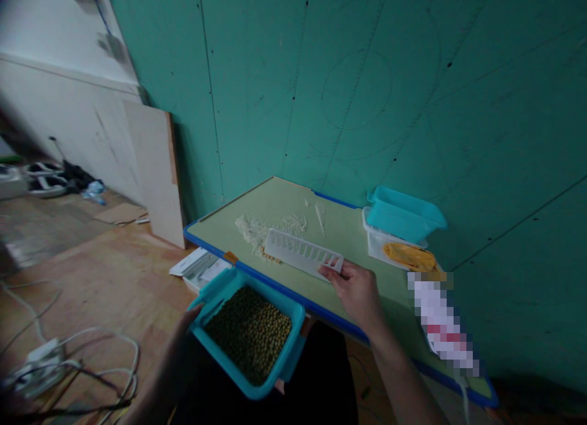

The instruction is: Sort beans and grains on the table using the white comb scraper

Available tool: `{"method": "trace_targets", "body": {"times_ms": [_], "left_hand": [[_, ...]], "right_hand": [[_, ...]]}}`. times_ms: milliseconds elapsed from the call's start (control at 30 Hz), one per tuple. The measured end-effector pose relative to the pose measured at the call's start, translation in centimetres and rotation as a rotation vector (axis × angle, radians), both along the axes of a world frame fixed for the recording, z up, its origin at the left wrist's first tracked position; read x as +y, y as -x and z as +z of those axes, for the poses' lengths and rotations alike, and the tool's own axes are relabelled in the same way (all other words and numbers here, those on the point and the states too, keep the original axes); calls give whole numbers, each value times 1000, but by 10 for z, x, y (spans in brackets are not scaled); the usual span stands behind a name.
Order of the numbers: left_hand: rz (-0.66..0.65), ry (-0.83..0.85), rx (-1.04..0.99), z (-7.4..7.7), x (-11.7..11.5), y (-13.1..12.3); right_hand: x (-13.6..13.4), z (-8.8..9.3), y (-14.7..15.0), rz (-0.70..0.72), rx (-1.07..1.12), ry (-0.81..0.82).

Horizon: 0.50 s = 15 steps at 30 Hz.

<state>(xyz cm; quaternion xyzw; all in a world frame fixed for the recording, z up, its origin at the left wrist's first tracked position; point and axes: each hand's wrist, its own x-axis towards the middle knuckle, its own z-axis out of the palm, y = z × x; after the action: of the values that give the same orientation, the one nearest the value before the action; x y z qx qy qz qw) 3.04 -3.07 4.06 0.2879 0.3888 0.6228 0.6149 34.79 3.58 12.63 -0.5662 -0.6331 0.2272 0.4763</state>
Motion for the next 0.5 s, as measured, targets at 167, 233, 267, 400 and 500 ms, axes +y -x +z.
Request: {"method": "trace_targets", "body": {"times_ms": [167, 233, 267, 400, 500], "left_hand": [[-4, 20, 9, -2, 1, -1], [-2, 28, 20, -3, 1, -1], [1, 32, 27, -4, 1, -1], [25, 58, 72, -10, 1, 1], [59, 84, 123, -15, 2, 4]], "right_hand": [[-5, 3, 4, 22, -30, 13], [-7, 4, 5, 8, -23, -2], [-8, 4, 5, -3, -21, -12], [-8, 7, 5, -38, -9, -52], [-6, 8, 3, -33, 8, -46]]}}
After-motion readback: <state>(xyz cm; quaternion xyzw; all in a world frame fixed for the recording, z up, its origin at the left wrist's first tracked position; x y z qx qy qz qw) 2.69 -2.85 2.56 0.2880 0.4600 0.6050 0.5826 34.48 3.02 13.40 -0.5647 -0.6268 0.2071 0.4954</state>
